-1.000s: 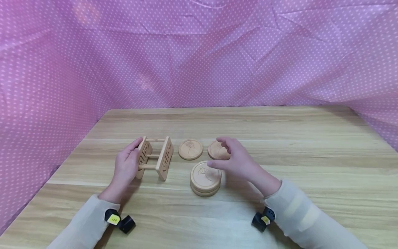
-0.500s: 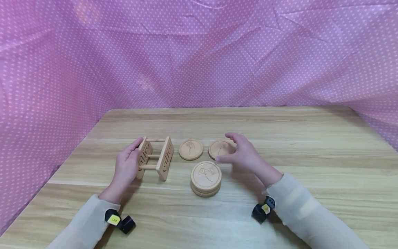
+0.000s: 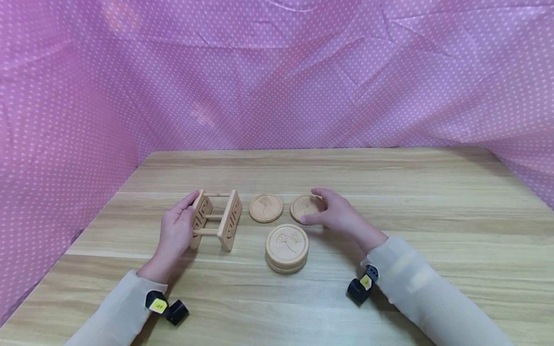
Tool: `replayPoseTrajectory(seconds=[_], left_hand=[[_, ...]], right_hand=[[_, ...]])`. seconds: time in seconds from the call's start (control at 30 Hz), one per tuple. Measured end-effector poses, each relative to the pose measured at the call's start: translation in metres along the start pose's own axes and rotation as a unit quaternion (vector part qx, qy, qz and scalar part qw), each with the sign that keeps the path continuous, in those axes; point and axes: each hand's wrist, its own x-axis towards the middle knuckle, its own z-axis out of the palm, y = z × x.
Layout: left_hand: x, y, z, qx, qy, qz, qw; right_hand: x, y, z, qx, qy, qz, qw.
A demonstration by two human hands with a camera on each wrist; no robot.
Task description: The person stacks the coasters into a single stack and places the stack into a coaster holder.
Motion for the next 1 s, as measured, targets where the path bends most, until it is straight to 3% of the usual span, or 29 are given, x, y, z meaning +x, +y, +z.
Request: replayPoseTrajectory(seconds=[0.37, 1.0], left_hand=[[0.001, 0.001, 0.0, -0.003, 0.003, -0.005, 1.0], [0.001, -0.002, 0.001, -0.002, 0.001, -0.001, 1.0]], right_hand=[[0.01, -0.001, 0.005, -0.034, -0.015, 0.015, 0.9992], [0.015, -0.001, 0.012, -0.047, -0.02, 0.027, 0.9983]])
